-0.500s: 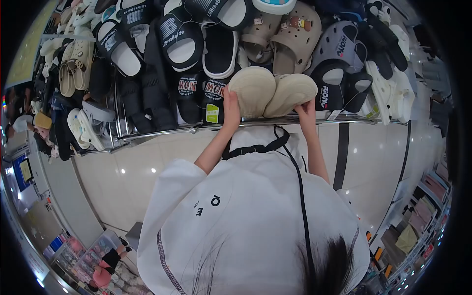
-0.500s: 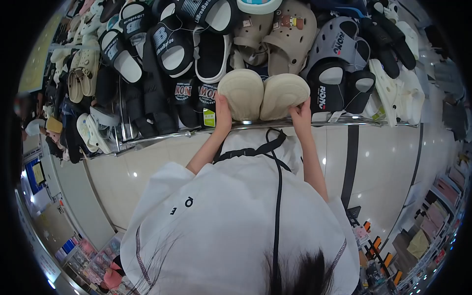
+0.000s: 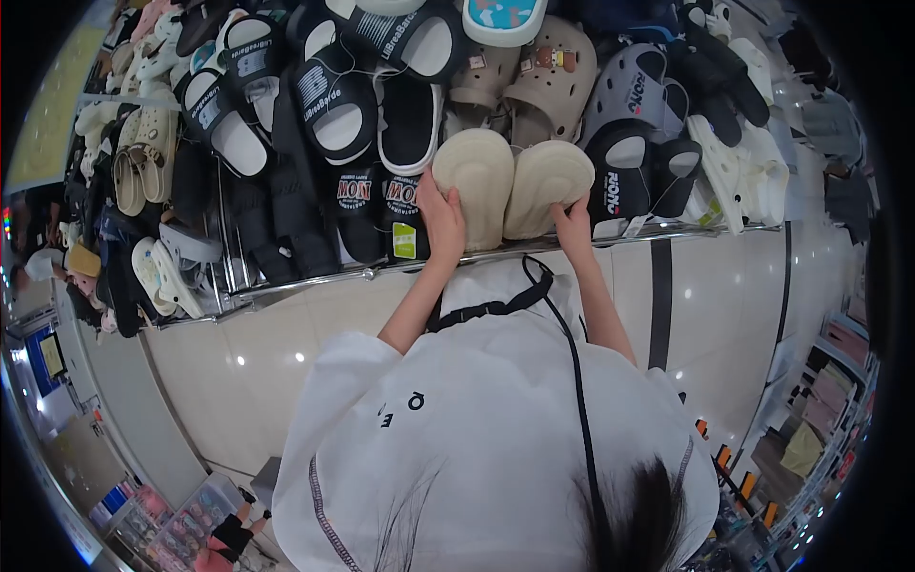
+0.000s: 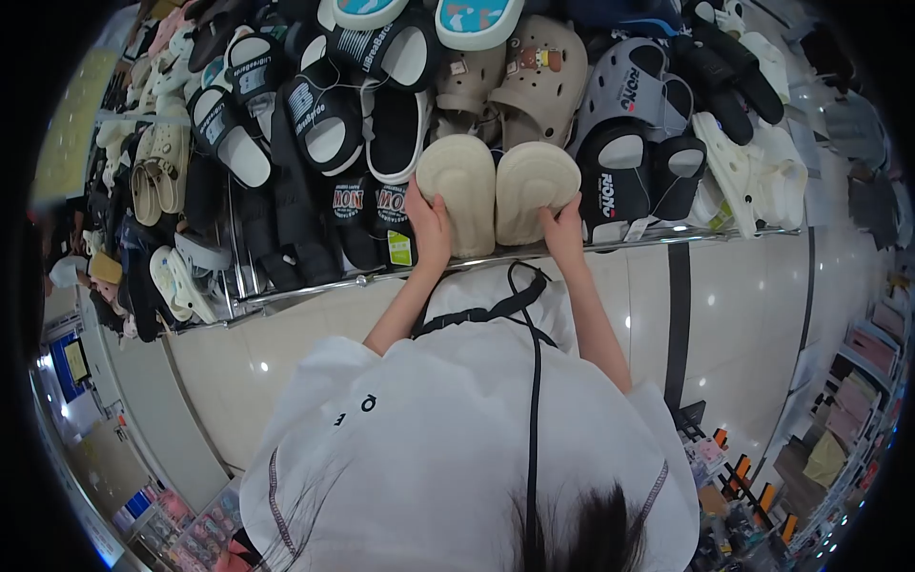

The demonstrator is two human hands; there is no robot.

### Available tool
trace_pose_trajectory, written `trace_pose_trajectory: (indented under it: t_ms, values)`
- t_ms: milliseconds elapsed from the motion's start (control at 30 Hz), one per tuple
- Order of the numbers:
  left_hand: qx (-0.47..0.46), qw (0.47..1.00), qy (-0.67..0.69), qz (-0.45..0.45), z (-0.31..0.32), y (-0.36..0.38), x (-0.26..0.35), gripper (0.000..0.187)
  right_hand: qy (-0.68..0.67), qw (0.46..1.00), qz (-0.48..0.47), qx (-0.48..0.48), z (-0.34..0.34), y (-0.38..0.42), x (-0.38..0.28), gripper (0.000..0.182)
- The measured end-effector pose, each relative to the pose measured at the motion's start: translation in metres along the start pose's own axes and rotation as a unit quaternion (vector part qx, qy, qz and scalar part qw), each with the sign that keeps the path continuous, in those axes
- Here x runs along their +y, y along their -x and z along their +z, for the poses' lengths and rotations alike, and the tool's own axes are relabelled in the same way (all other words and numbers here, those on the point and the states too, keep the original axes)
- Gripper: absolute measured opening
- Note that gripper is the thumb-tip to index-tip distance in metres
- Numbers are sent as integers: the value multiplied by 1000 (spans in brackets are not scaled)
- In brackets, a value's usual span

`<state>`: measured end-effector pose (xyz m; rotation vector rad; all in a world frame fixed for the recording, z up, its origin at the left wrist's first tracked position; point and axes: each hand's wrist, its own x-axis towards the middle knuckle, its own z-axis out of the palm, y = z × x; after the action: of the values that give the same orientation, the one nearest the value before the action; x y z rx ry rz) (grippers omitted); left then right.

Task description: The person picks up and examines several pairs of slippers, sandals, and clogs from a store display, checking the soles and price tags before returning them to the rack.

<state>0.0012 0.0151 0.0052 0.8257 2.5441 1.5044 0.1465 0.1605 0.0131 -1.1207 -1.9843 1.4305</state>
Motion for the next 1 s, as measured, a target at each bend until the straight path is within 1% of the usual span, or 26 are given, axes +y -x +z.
trace_pose_trajectory:
  t_ms: [33, 67, 100, 133, 167, 200, 233, 267, 300, 333, 400, 433, 500, 567, 633, 667, 767, 833, 867, 933, 1000]
  values:
    - [13, 997, -73, 37, -3, 4, 4, 51, -20, 999, 24, -19, -1, 1, 2, 48]
    - [29, 986, -145, 73, -6, 6, 9, 53, -19, 1000, 19, -16, -2, 4, 6, 48]
    - [34, 986, -141, 79, -8, 8, 11, 53, 21, 999, -8, -24, -1, 6, 12, 50]
    - [21, 982, -150, 110, -10, 12, 12, 55, 61, 997, -33, -32, -2, 8, 12, 52]
    - [8, 977, -161, 139, -13, 17, 12, 57, 40, 998, -9, -49, -3, 9, 10, 61]
    - [-5, 970, -173, 168, -15, 21, 11, 59, 40, 998, -14, -48, -2, 9, 11, 61]
    - [-21, 972, -158, 171, -16, 23, 11, 64, 27, 999, -23, -35, -1, 10, 16, 66]
    - [-18, 972, -158, 173, -16, 25, 11, 64, 15, 999, -32, -22, 1, 11, 19, 71]
    - [-20, 966, -175, 188, -17, 28, 13, 66, -6, 999, -52, -11, 3, 13, 10, 81]
    - [-23, 960, -193, 202, -18, 30, 13, 68, -6, 999, -53, -10, 4, 16, 2, 81]
    - [-35, 956, -209, 202, -20, 33, 8, 71, 5, 994, -101, 48, 5, 25, -15, 87]
    - [-51, 954, -210, 206, -21, 33, 6, 71, 6, 992, -113, 47, 6, 25, -15, 92]
    - [-79, 953, -212, 202, -26, 39, 2, 71, 0, 992, -114, 57, 10, 27, -7, 90]
    - [-100, 958, -181, 196, -28, 37, 0, 71, -3, 992, -109, 67, 12, 32, -2, 89]
    - [-101, 961, -159, 200, -28, 39, -7, 70, -31, 996, -54, 66, 14, 37, -2, 86]
    - [-100, 964, -137, 203, -28, 38, -10, 70, -32, 996, -53, 71, 15, 39, -1, 86]
    - [-101, 959, -143, 224, -34, 34, -11, 70, -43, 995, -33, 84, 17, 53, 1, 84]
    - [-105, 959, -134, 225, -43, 30, -10, 70, -11, 994, 5, 108, 20, 62, 2, 82]
    - [-108, 960, -128, 223, -48, 27, -9, 70, -14, 994, -1, 112, 22, 67, 4, 82]
    - [-106, 960, -110, 234, -51, 20, -15, 71, 21, 992, -7, 125, 25, 71, 8, 80]
    - [-106, 960, -91, 244, -51, 15, -21, 73, 11, 990, -22, 139, 28, 71, 6, 79]
